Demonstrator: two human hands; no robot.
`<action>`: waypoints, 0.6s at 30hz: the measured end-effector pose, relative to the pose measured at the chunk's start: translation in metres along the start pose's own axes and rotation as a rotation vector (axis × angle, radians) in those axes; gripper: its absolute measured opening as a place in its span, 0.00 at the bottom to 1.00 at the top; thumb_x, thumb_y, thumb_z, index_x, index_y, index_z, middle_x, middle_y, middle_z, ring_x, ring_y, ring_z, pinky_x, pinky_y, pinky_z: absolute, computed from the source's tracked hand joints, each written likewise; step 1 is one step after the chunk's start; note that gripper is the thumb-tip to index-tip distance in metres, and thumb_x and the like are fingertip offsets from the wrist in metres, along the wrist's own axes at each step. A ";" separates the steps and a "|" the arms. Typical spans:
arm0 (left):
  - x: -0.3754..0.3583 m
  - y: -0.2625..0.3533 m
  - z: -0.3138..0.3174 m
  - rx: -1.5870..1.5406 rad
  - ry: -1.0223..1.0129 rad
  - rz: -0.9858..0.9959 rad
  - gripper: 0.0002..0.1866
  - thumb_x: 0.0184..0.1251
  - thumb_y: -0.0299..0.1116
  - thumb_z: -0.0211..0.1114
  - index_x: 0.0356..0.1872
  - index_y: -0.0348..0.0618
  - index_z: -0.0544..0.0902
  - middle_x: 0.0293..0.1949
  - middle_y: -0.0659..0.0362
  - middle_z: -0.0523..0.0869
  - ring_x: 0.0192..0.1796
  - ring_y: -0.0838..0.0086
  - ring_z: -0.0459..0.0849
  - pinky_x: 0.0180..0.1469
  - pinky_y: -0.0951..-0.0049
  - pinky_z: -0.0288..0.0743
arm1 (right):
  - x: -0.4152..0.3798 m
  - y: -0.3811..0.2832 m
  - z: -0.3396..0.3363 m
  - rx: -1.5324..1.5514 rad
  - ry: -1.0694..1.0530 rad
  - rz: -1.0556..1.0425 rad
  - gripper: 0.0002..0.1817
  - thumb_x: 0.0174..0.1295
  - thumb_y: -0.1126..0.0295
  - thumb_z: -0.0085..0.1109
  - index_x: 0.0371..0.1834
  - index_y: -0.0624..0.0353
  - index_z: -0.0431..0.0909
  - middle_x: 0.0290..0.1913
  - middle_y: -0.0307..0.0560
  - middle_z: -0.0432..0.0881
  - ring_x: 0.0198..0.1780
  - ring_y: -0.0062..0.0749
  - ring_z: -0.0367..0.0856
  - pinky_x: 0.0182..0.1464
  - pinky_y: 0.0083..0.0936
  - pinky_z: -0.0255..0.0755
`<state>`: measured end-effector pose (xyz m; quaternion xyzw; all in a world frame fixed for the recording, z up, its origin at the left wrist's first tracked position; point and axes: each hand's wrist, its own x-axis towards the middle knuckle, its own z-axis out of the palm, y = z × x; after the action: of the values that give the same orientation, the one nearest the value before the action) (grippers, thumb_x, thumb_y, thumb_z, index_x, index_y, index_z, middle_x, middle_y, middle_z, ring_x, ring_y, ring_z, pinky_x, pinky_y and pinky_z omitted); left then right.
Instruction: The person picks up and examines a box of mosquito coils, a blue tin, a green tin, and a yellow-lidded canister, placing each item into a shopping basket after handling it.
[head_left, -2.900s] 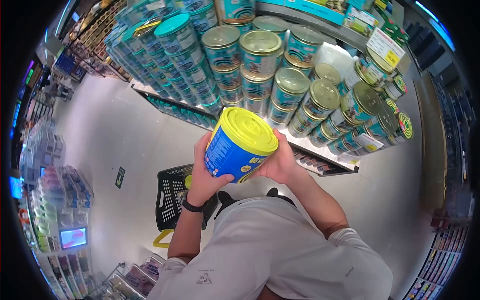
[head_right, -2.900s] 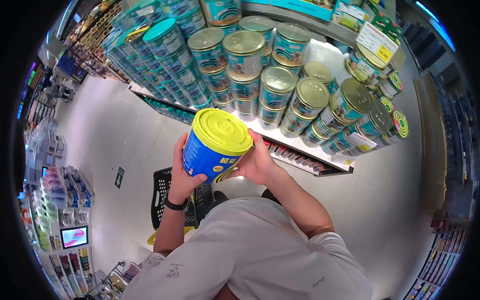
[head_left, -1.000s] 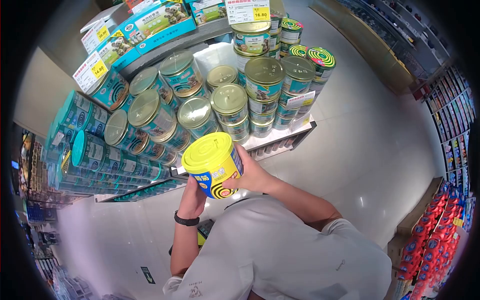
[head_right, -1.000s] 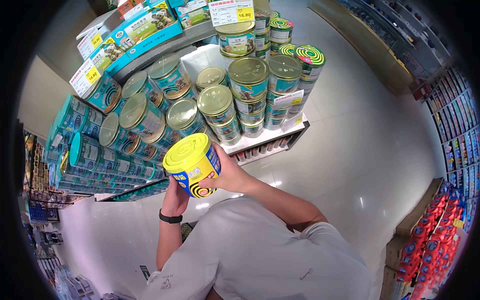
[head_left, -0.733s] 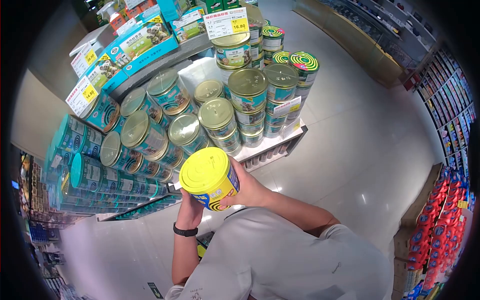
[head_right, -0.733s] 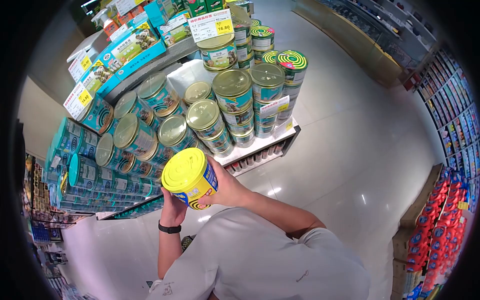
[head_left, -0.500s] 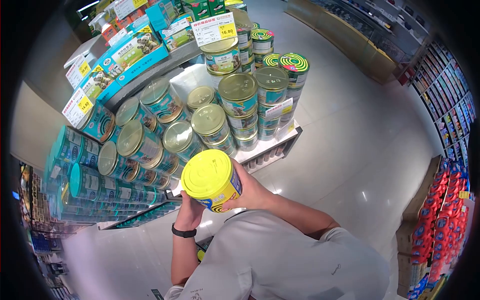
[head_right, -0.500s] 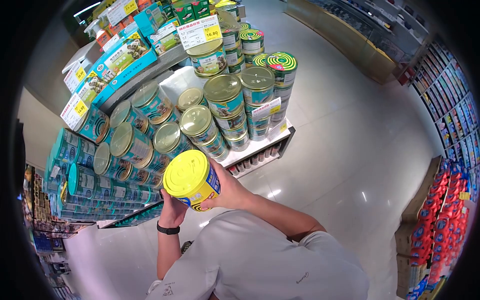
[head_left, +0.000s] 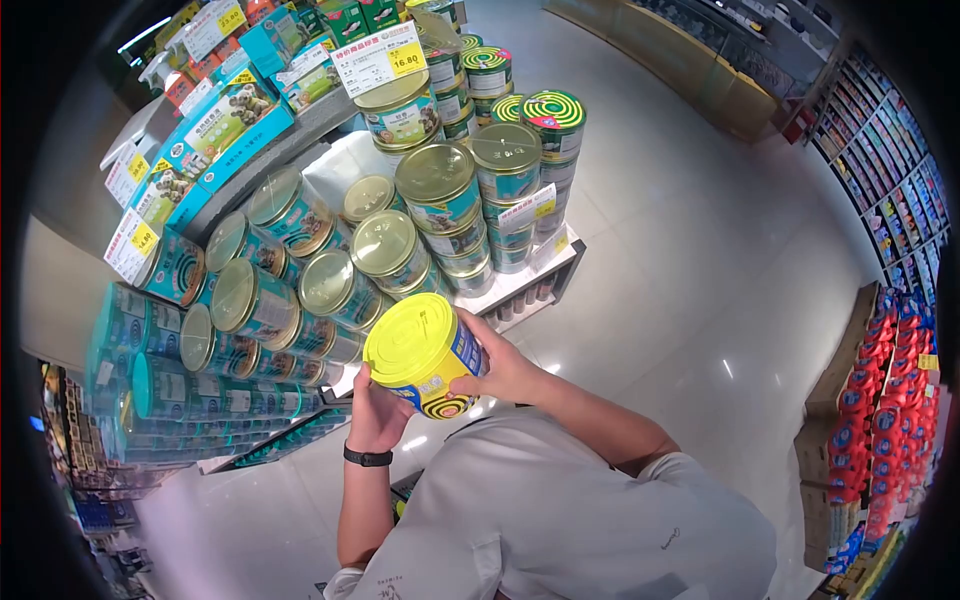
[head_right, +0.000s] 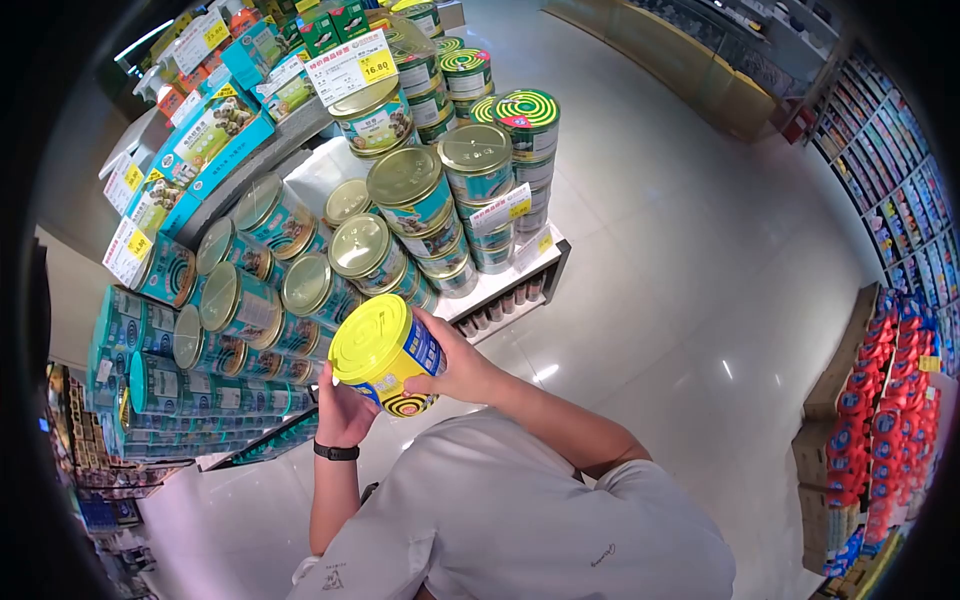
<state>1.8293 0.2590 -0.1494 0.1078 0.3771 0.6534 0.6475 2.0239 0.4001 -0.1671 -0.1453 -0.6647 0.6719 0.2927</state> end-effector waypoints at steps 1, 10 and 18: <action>0.000 -0.002 0.007 -0.042 -0.002 -0.015 0.39 0.71 0.63 0.56 0.73 0.47 0.64 0.68 0.55 0.75 0.64 0.61 0.79 0.54 0.59 0.80 | -0.001 0.004 -0.004 0.040 0.016 0.026 0.59 0.50 0.60 0.81 0.80 0.65 0.50 0.73 0.58 0.64 0.74 0.44 0.64 0.74 0.36 0.58; 0.012 -0.013 0.020 -0.006 -0.026 0.007 0.39 0.70 0.60 0.57 0.73 0.44 0.66 0.68 0.52 0.76 0.64 0.59 0.81 0.57 0.51 0.81 | 0.002 -0.003 -0.031 0.118 -0.051 0.097 0.57 0.52 0.67 0.78 0.81 0.63 0.49 0.74 0.51 0.63 0.75 0.36 0.61 0.75 0.33 0.57; -0.021 -0.024 0.006 -0.087 0.112 0.147 0.37 0.70 0.55 0.57 0.73 0.44 0.66 0.69 0.52 0.76 0.66 0.59 0.79 0.61 0.51 0.78 | 0.022 0.005 -0.014 0.068 -0.287 0.133 0.59 0.53 0.65 0.78 0.82 0.62 0.45 0.77 0.52 0.60 0.77 0.38 0.60 0.76 0.36 0.57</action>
<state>1.8543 0.2385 -0.1525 0.0703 0.3749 0.7198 0.5800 2.0139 0.4240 -0.1685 -0.0815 -0.6655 0.7257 0.1541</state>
